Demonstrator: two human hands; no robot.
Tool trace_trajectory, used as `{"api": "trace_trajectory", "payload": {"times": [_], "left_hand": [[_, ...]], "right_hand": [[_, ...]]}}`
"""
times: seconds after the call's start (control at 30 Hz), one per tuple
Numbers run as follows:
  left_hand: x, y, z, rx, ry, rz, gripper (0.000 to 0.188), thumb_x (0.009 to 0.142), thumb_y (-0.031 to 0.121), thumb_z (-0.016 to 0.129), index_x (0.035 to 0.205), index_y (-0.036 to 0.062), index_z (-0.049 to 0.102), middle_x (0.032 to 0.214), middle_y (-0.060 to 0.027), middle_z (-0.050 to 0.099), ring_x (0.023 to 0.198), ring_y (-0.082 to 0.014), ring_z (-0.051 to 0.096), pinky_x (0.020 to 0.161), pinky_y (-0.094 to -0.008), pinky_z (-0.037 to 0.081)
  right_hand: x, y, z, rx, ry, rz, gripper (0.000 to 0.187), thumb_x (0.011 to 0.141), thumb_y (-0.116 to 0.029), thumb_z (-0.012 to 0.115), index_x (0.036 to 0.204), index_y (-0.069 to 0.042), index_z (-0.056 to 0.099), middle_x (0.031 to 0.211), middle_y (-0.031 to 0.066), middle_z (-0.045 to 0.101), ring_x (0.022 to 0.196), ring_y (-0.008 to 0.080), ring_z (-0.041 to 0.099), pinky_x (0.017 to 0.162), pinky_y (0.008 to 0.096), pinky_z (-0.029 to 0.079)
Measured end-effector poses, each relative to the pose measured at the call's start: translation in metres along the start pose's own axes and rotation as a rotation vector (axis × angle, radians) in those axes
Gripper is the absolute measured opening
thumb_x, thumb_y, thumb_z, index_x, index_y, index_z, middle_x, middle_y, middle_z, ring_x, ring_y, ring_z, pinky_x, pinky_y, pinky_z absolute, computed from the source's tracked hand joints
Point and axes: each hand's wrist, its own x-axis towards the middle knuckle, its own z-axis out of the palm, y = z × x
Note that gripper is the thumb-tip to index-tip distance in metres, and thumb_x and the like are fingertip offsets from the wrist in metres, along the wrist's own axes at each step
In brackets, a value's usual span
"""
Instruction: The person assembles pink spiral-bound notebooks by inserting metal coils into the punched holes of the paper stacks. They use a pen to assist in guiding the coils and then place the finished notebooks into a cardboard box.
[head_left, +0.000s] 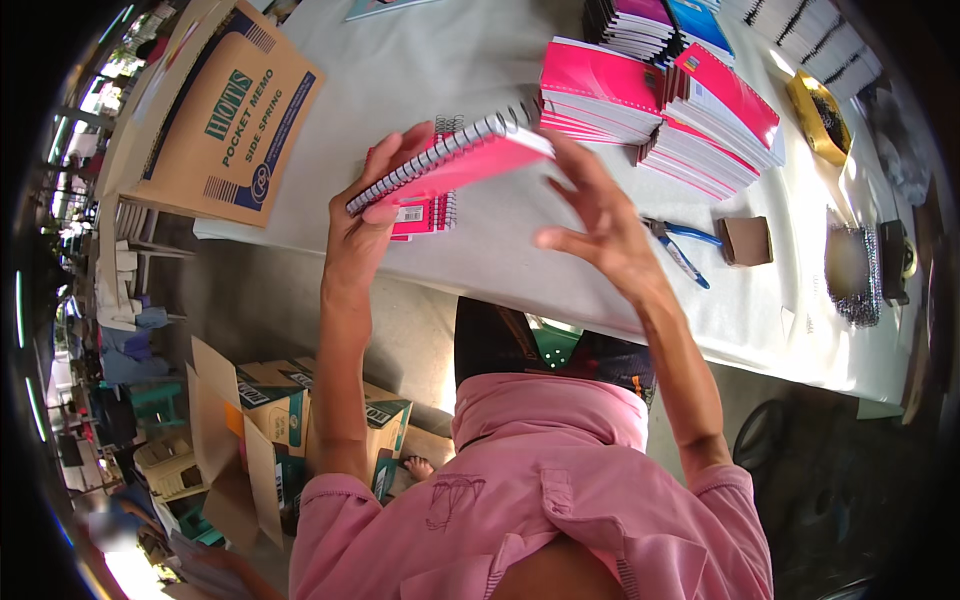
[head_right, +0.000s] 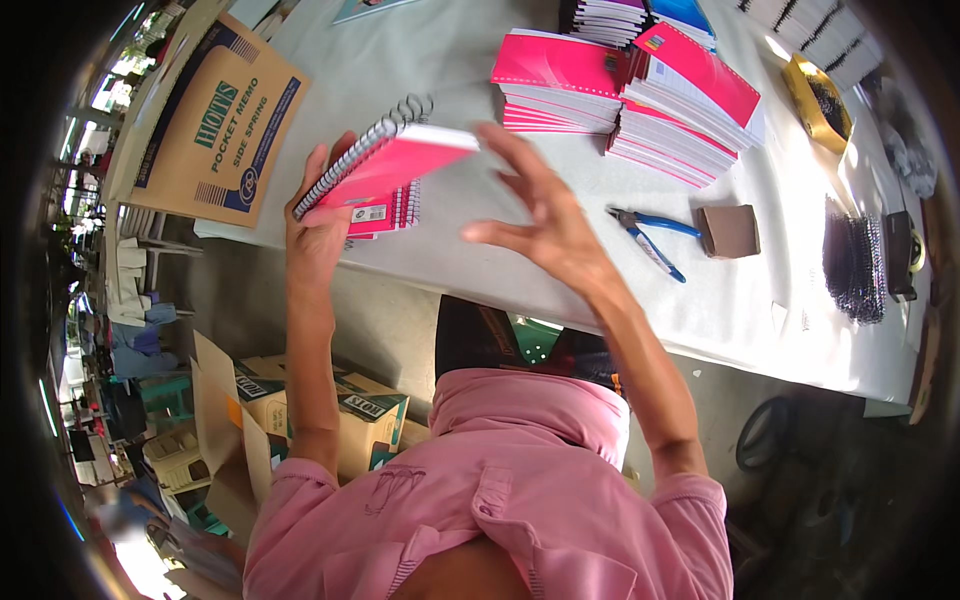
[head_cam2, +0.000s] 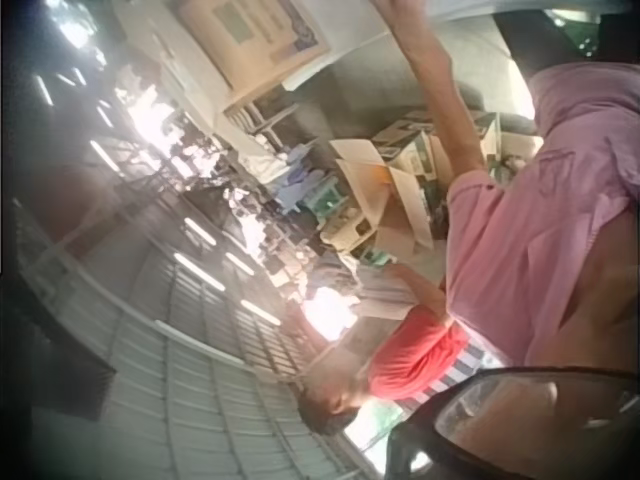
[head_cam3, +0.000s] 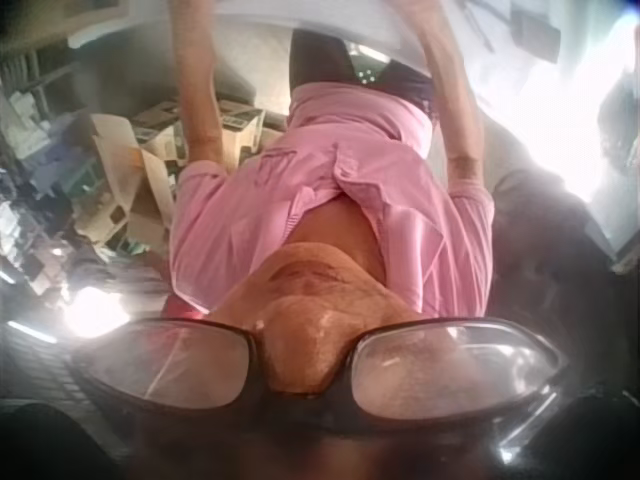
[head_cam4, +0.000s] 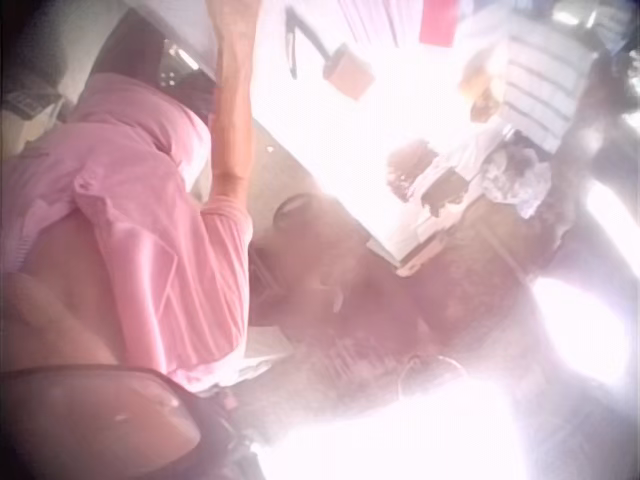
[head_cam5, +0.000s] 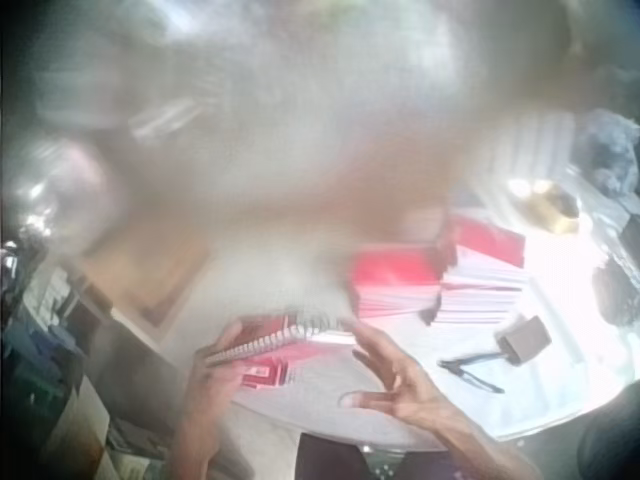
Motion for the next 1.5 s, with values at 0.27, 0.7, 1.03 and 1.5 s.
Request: {"api": "trace_trajectory", "payload": {"times": [0.27, 0.7, 1.03, 1.5], "left_hand": [[0.009, -0.012, -0.088, 0.173, 0.401, -0.468, 0.083, 0.097, 0.06, 0.041, 0.153, 0.0035, 0.018, 0.158, -0.0149, 0.026, 0.143, -0.0253, 0.03, 0.116, -0.0392, 0.025], [-0.006, -0.04, -0.032, 0.073, 0.331, -0.631, 0.063, 0.103, 0.033, 0.049, 0.15, -0.0025, 0.026, 0.145, -0.0128, 0.045, 0.131, -0.0157, 0.043, 0.109, -0.028, 0.034], [0.002, -0.031, -0.031, 0.015, 0.312, -0.66, 0.052, 0.103, 0.015, 0.046, 0.149, -0.0039, 0.029, 0.143, -0.0111, 0.047, 0.128, -0.0139, 0.047, 0.108, -0.027, 0.034], [0.038, 0.006, 0.041, 0.063, 0.265, -0.526, 0.065, 0.097, 0.014, 0.059, 0.151, 0.0025, 0.025, 0.157, -0.0183, 0.026, 0.145, -0.0207, 0.026, 0.116, -0.0338, 0.022]], "right_hand": [[0.074, 0.039, 0.079, -0.79, 0.031, -0.632, 0.052, 0.076, 0.006, 0.063, 0.126, -0.01, 0.063, 0.126, 0.0069, 0.064, 0.115, 0.0257, 0.06, 0.097, 0.0373, 0.049], [0.049, 0.081, 0.094, -0.167, -0.128, 0.247, 0.085, 0.102, -0.051, 0.034, 0.148, 0.011, -0.001, 0.154, 0.0363, 0.007, 0.146, 0.0392, 0.016, 0.117, 0.0364, 0.022], [0.048, 0.092, 0.112, -0.34, 0.009, 0.148, 0.085, 0.102, -0.047, 0.039, 0.148, 0.012, -0.001, 0.152, 0.0376, 0.016, 0.146, 0.0396, 0.016, 0.119, 0.0381, 0.018], [0.058, 0.037, -0.07, -1.483, 0.334, -0.439, 0.045, 0.075, -0.001, 0.063, 0.12, -0.004, 0.062, 0.12, 0.0118, 0.064, 0.112, 0.0274, 0.057, 0.096, 0.0416, 0.043]]}}
